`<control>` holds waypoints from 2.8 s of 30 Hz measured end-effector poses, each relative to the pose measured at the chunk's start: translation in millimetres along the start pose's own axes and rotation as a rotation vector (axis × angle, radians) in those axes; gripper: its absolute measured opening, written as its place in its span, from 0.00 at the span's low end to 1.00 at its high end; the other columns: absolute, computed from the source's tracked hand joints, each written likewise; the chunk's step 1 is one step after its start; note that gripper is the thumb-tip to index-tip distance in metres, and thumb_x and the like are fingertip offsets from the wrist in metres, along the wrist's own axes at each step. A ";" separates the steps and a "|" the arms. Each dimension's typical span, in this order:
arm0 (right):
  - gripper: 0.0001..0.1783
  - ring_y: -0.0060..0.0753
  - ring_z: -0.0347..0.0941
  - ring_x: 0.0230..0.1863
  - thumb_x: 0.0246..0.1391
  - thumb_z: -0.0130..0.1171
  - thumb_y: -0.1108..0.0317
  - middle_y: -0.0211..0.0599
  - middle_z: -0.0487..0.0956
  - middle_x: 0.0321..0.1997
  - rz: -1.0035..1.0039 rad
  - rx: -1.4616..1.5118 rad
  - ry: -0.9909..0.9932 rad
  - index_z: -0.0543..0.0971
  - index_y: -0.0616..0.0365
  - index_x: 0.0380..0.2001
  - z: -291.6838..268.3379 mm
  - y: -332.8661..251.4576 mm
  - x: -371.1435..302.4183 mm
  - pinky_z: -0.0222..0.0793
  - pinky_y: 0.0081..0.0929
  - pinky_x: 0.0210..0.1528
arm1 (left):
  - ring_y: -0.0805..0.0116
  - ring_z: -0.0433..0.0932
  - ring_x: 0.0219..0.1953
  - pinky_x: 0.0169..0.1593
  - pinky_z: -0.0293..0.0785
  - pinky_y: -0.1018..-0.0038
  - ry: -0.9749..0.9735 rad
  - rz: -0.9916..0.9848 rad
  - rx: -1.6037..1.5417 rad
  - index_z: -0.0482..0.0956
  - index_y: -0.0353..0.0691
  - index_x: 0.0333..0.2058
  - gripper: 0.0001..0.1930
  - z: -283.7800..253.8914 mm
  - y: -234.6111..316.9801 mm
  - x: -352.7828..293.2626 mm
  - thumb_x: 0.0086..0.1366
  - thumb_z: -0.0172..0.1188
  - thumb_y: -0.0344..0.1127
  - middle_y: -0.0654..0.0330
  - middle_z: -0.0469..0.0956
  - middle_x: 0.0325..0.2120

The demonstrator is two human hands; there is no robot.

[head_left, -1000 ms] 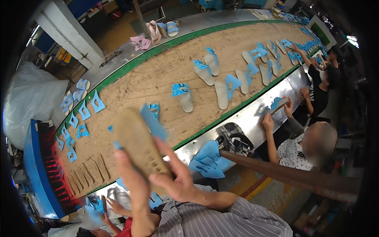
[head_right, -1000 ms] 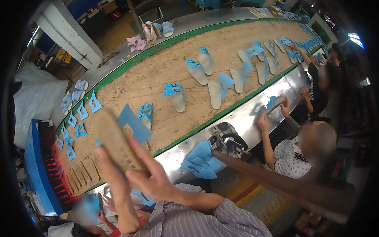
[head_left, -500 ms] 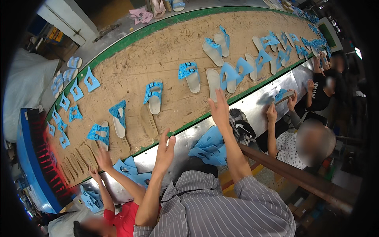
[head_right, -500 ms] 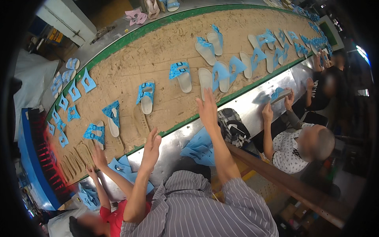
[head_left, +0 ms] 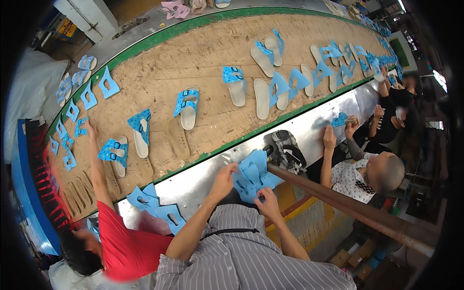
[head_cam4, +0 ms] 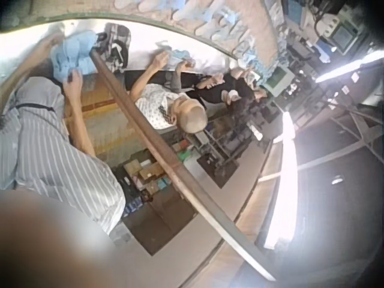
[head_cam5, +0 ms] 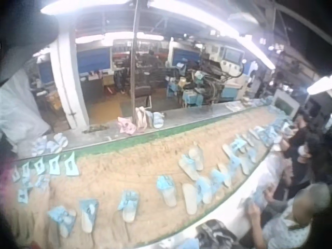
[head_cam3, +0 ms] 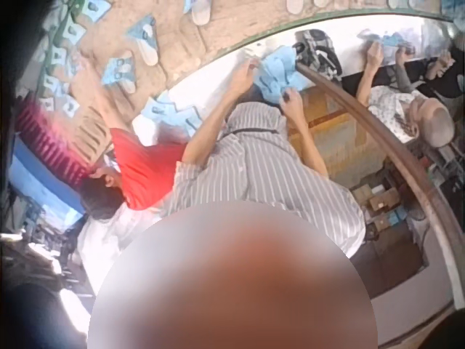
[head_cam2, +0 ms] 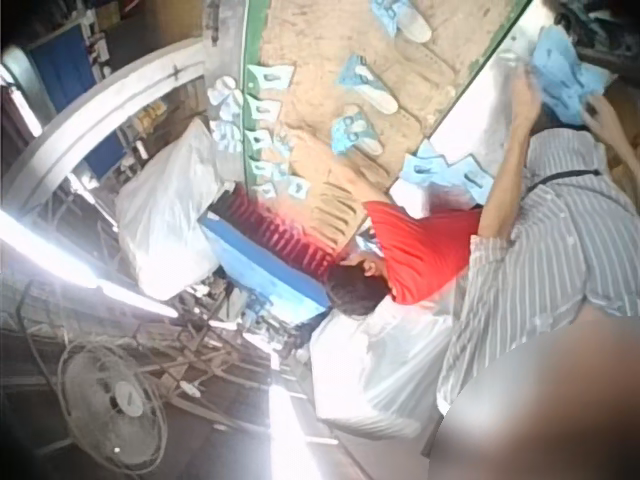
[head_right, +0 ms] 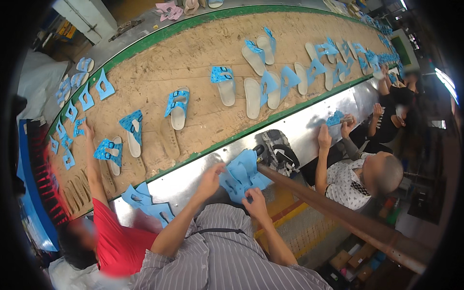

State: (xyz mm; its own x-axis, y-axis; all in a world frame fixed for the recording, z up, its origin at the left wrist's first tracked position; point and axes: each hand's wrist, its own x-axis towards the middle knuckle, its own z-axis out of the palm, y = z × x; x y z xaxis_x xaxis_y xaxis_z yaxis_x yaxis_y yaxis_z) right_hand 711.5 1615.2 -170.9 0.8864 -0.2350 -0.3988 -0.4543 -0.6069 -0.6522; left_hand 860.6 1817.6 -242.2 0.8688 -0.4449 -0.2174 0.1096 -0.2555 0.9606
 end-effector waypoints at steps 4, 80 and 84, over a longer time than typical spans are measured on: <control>0.11 0.45 0.81 0.42 0.59 0.62 0.73 0.47 0.82 0.43 0.137 0.389 -0.016 0.77 0.60 0.45 -30.9 -22.7 -0.8 0.76 0.37 0.48 | 0.70 0.77 0.42 0.42 0.79 0.73 0.582 -0.488 -0.312 0.75 0.46 0.58 0.18 -33.5 -58.5 16.8 0.71 0.59 0.26 0.64 0.75 0.48; 0.17 0.52 0.82 0.62 0.80 0.49 0.63 0.69 0.82 0.58 -0.855 0.612 0.255 0.70 0.71 0.53 -22.3 -366.0 -18.4 0.77 0.41 0.66 | 0.39 0.83 0.55 0.57 0.82 0.53 0.419 0.708 0.417 0.78 0.25 0.45 0.17 -220.9 325.9 -173.1 0.56 0.68 0.21 0.37 0.81 0.53; 0.12 0.55 0.82 0.63 0.74 0.52 0.75 0.67 0.84 0.57 -1.012 0.591 0.244 0.75 0.71 0.54 -21.0 -374.3 -14.9 0.77 0.48 0.66 | 0.39 0.85 0.51 0.53 0.85 0.56 0.463 0.709 0.390 0.79 0.25 0.44 0.20 -223.6 323.1 -172.2 0.50 0.67 0.15 0.37 0.84 0.48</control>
State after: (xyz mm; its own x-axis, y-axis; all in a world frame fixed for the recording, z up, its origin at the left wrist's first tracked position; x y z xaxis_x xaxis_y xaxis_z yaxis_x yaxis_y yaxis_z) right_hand 870.2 1829.9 92.7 0.8294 -0.0287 0.5579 0.5458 -0.1715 -0.8202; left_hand 854.4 2003.5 144.4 0.7857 -0.2424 0.5691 -0.6175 -0.3623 0.6982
